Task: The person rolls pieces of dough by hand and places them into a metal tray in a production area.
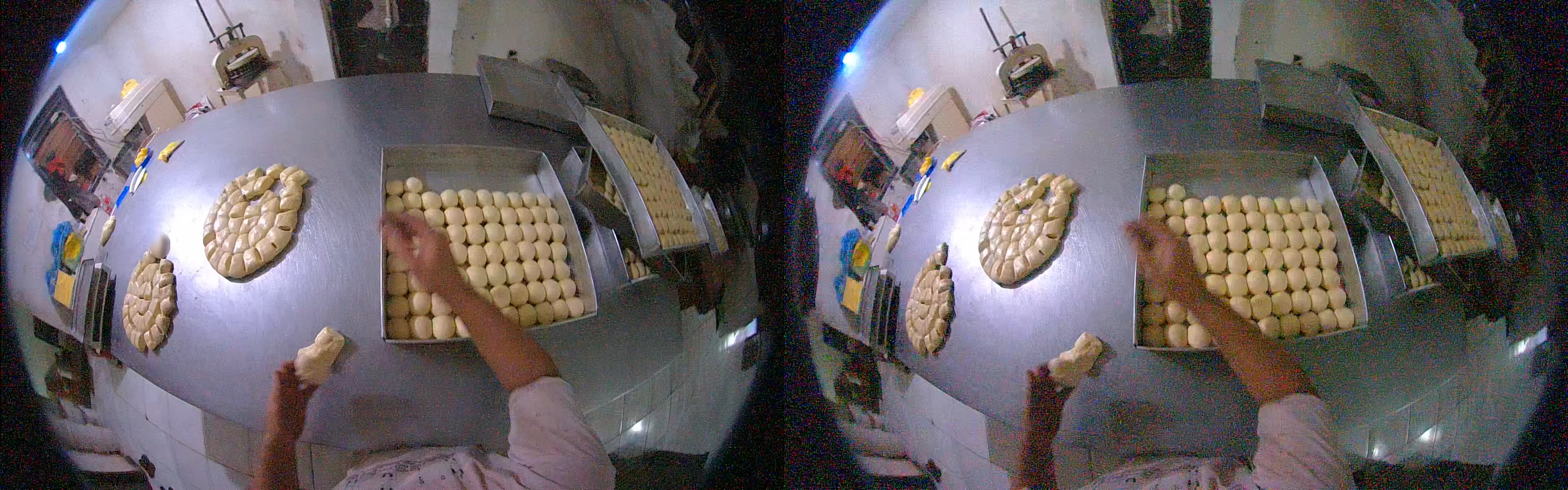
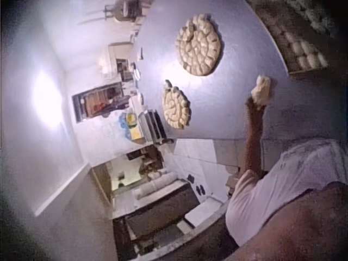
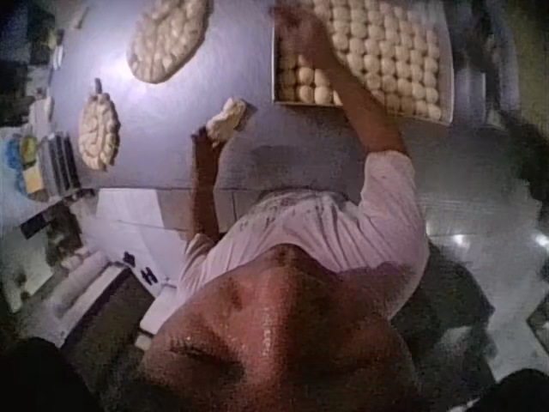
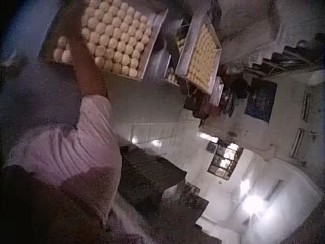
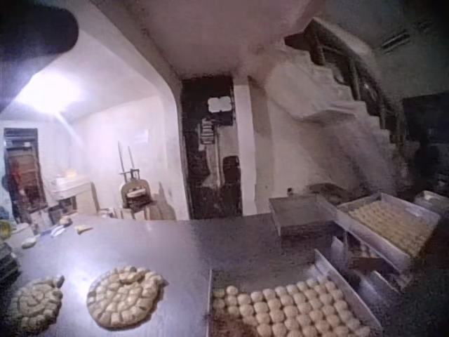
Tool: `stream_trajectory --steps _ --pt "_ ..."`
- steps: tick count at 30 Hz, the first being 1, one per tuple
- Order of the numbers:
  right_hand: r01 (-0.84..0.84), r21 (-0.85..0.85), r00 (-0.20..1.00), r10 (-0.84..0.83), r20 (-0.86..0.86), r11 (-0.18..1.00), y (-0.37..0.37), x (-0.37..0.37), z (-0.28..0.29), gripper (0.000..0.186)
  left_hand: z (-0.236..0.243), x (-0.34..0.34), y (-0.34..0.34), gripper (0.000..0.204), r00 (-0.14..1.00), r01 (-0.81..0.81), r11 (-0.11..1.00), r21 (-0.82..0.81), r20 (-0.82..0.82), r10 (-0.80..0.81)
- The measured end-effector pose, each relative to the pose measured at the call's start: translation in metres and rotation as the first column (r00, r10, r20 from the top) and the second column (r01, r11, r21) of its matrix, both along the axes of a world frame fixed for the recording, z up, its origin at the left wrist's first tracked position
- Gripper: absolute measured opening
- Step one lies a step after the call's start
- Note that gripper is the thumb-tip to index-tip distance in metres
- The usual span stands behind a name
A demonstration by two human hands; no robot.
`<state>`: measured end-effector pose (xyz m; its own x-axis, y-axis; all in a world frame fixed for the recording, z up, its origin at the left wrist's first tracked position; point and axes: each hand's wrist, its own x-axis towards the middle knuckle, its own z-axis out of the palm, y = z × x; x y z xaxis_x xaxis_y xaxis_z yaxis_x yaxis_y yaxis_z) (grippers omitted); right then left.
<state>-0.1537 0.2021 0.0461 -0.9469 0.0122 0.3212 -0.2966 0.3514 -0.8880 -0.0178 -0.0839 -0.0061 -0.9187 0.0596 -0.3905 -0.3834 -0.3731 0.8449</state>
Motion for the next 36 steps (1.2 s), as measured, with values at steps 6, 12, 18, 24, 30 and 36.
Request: stream_trajectory --steps 6,12,18,24,30,36 --pt "-0.320 -0.188 0.844 0.369 0.389 0.929 -0.028 0.171 -0.052 0.030 0.009 -0.005 0.047 0.040 0.606 0.793 0.603 -0.088 0.019 -0.795" --pt "0.040 0.879 0.772 -0.573 0.274 0.475 0.034 0.290 -0.062 0.036 -0.034 -0.050 -0.041 0.024 0.801 -0.186 0.274 -0.943 -0.307 -0.514" --pt "0.618 0.630 0.627 -0.779 -0.034 0.470 0.018 0.208 -0.104 0.036 -0.031 -0.038 -0.011 0.031 0.670 -0.250 0.124 -0.960 -0.264 -0.694" --pt "0.543 0.822 0.645 -0.713 -0.276 0.173 0.060 0.276 -0.100 0.027 -0.031 -0.038 0.018 0.038 0.571 -0.294 0.225 -0.929 -0.359 -0.738" --pt "0.681 0.585 0.645 -0.739 -0.196 0.439 0.040 0.223 -0.107 0.025 -0.031 -0.052 0.059 0.031 0.529 -0.075 0.469 -0.880 -0.434 -0.729" --pt "0.699 0.662 0.504 -0.843 -0.188 0.270 0.112 0.264 -0.115 0.022 0.011 -0.051 0.021 0.024 0.848 0.329 0.798 -0.505 -0.213 -0.485"
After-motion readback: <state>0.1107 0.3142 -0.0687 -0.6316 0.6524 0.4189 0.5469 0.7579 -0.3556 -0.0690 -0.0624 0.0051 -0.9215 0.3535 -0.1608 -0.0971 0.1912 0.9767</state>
